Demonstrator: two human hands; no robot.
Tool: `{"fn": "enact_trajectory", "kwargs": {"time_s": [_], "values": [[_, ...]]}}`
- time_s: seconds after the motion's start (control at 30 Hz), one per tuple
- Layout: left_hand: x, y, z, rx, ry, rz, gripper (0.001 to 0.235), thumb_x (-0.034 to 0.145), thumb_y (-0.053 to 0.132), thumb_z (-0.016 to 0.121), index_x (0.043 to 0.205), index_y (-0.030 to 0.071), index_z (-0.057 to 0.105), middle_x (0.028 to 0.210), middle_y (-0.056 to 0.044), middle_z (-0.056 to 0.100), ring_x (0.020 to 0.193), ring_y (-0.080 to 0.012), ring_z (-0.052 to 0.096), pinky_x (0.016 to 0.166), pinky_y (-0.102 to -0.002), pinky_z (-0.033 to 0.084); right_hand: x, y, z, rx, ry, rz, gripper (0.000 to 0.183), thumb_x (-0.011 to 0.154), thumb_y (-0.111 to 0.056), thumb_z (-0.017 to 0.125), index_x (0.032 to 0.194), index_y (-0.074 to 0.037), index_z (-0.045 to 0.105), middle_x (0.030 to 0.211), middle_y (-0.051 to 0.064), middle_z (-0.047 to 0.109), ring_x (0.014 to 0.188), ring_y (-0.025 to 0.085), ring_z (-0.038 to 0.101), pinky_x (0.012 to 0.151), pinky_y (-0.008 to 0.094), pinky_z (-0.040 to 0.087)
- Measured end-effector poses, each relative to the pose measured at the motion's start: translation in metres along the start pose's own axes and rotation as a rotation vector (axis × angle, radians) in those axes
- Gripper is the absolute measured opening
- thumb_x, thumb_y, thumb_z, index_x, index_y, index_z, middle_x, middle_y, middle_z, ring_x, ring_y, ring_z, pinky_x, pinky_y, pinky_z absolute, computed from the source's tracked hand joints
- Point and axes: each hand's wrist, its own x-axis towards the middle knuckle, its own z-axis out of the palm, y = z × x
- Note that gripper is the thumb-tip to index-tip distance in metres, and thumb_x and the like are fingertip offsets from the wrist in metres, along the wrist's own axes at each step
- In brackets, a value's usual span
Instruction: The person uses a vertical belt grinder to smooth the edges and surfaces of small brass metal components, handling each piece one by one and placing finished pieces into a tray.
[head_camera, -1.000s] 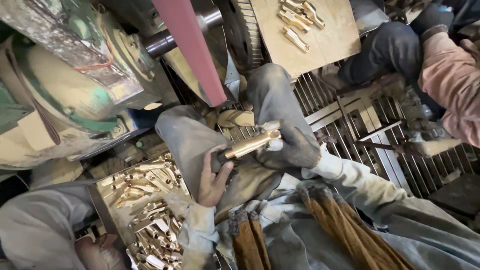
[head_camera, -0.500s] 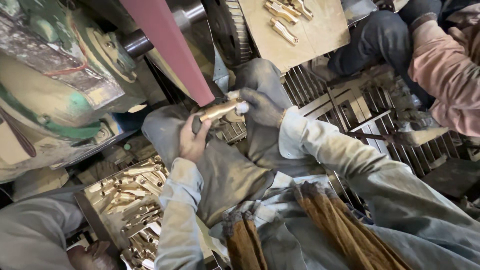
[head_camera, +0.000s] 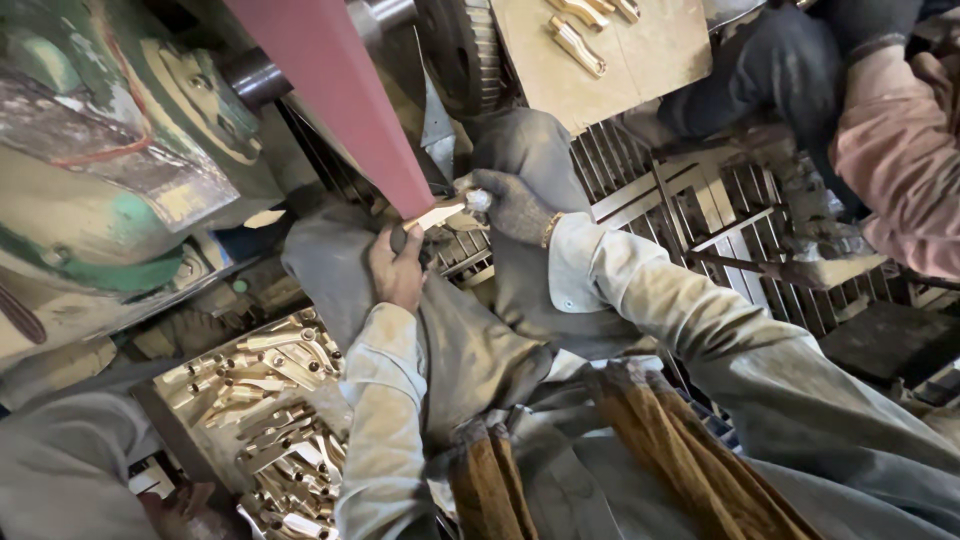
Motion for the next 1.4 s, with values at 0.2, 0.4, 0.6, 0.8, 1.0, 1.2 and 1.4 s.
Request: {"fn": "enact_trajectory", "kwargs": {"time_s": [0.2,0.4,0.6,0.8,1.0,1.2,1.4], "values": [[0.007,0.002,0.005,-0.086,-0.051,-0.056,0.015,0.099,0.019,0.068,0.109,0.007,0.068,0.082,0.000,0.065,0.053,-0.0071,0.054,0.043,-0.024,0.045,0.010,-0.006,-0.008,-0.064,-0.057,-0.004,0.015,0.104,-0.003,0.059,0.116,-0.001,0.068,0.094,0.001,0.070,0.086,0.007,0.063,0.072,0.024,0.053],[0.019,0.009,0.007,-0.079,-0.015,-0.166,0.017,0.098,0.020,0.066,0.108,0.007,0.063,0.074,-0.003,0.060,0.044,-0.0113,0.049,0.034,-0.026,0.030,0.031,-0.018,-0.014,-0.239,-0.118,0.132,0.018,0.094,0.004,0.061,0.107,0.000,0.071,0.081,0.004,0.071,0.070,0.010,0.064,0.058,0.029,0.051],[0.012,0.000,-0.004,-0.109,-0.071,-0.098,0.019,0.099,0.021,0.064,0.109,0.005,0.064,0.080,0.000,0.064,0.048,-0.0091,0.052,0.037,-0.024,0.032,0.020,-0.032,-0.002,-0.169,-0.103,0.227,0.021,0.089,0.008,0.062,0.107,0.003,0.071,0.086,0.009,0.069,0.073,0.015,0.064,0.061,0.034,0.054],[0.000,-0.024,-0.020,-0.108,-0.083,0.317,0.014,0.099,0.009,0.069,0.113,0.005,0.069,0.086,0.003,0.062,0.062,-0.0038,0.049,0.050,-0.022,0.039,-0.020,-0.050,0.014,-0.408,0.089,-0.423,0.035,0.094,0.004,0.070,0.128,-0.001,0.069,0.109,0.012,0.065,0.102,0.025,0.067,0.090,0.035,0.055],[0.004,-0.019,-0.017,0.017,0.069,0.076,0.015,0.095,0.011,0.070,0.109,0.004,0.069,0.082,0.002,0.062,0.056,-0.0075,0.047,0.042,-0.026,0.037,-0.002,-0.027,0.018,-0.409,0.060,-0.453,0.028,0.093,-0.001,0.076,0.120,-0.003,0.068,0.116,0.013,0.070,0.109,0.025,0.070,0.093,0.035,0.057],[0.014,0.005,-0.013,-0.074,0.025,-0.116,0.023,0.098,0.018,0.068,0.118,0.008,0.068,0.078,-0.004,0.062,0.047,-0.0116,0.049,0.036,-0.026,0.032,0.036,-0.002,0.014,-0.224,-0.056,0.012,0.025,0.088,-0.004,0.078,0.112,-0.002,0.070,0.099,0.006,0.074,0.092,0.013,0.066,0.078,0.031,0.056],[0.001,0.009,-0.017,-0.110,-0.103,-0.143,0.018,0.100,0.018,0.064,0.112,0.006,0.068,0.083,-0.002,0.067,0.048,-0.0094,0.051,0.038,-0.024,0.031,0.014,-0.043,0.000,-0.292,-0.150,0.207,0.022,0.090,-0.004,0.073,0.112,0.000,0.073,0.092,0.010,0.074,0.082,0.017,0.067,0.068,0.035,0.055]]}}
